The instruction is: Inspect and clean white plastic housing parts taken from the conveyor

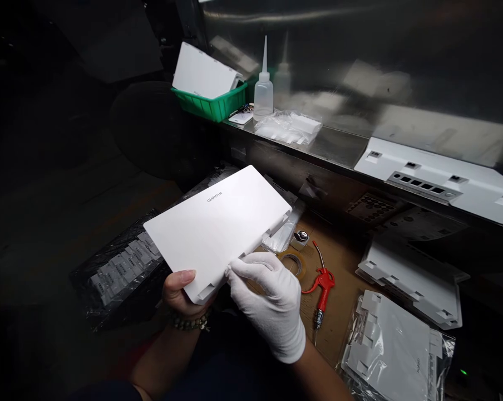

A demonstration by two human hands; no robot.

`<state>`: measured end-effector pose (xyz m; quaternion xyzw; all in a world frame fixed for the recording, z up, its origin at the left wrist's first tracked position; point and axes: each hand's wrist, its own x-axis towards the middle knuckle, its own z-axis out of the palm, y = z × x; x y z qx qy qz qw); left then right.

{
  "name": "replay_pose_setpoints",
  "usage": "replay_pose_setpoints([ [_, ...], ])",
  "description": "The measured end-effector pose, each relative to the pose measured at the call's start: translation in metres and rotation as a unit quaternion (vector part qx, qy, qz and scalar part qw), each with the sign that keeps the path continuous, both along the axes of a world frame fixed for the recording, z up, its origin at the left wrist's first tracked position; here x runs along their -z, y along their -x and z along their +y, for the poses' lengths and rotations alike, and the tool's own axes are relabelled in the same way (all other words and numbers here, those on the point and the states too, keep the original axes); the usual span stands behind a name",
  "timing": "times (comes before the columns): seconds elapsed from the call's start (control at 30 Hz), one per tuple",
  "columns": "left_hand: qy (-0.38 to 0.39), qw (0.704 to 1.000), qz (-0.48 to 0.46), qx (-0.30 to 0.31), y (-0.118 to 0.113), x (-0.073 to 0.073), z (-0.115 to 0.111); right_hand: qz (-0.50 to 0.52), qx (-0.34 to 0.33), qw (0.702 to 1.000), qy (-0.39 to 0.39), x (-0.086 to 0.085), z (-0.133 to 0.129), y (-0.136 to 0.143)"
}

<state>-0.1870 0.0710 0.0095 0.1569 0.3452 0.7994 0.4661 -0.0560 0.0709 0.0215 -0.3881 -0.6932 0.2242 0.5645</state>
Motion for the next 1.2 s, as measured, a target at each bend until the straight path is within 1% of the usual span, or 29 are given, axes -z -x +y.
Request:
replay_pose_setpoints([
  [0.07,0.007,1.0,-0.001,0.001,0.001,-0.001,0.001,0.026,0.009,1.0,0.013,0.0,0.001,-0.001],
  [0.13,0.012,1.0,-0.009,0.005,0.002,-0.003,0.004,0.083,0.007,0.995,0.05,0.0,0.003,-0.003],
  [0.2,0.019,0.999,-0.031,0.015,0.006,-0.007,0.007,0.151,-0.01,0.984,0.099,0.0,0.005,-0.008],
  [0.27,0.027,0.997,-0.064,0.03,0.009,-0.01,0.01,0.2,-0.004,0.971,0.131,0.001,0.006,-0.013],
  [0.37,0.03,0.993,-0.101,0.046,0.012,-0.011,0.013,0.216,0.028,0.966,0.137,0.002,0.006,-0.02],
  [0.5,0.019,0.993,-0.103,0.046,0.013,-0.009,0.016,0.178,0.038,0.976,0.123,0.003,0.004,-0.02],
  [0.6,0.031,0.994,-0.094,0.039,0.012,-0.009,0.016,0.134,0.036,0.984,0.112,0.002,0.003,-0.018],
  [0.67,0.042,0.995,-0.084,0.035,0.011,-0.011,0.016,0.102,0.024,0.989,0.101,0.0,0.003,-0.017],
  [0.8,0.028,0.997,-0.055,0.038,0.008,-0.009,0.013,0.042,0.002,0.998,0.051,-0.003,0.003,-0.011],
  [0.93,0.003,1.0,-0.024,0.012,0.004,-0.003,0.009,-0.043,0.028,0.999,-0.006,-0.003,0.003,-0.002],
  [1.0,-0.004,1.0,-0.023,-0.008,0.002,-0.002,0.008,-0.055,0.049,0.997,-0.016,-0.003,0.004,0.0],
  [1.07,-0.007,1.0,-0.023,-0.015,0.002,-0.002,0.007,-0.046,0.058,0.997,-0.015,-0.002,0.005,0.001],
  [1.2,-0.009,1.0,-0.014,-0.016,0.002,-0.002,0.005,-0.044,0.027,0.999,-0.009,-0.002,0.006,-0.001],
])
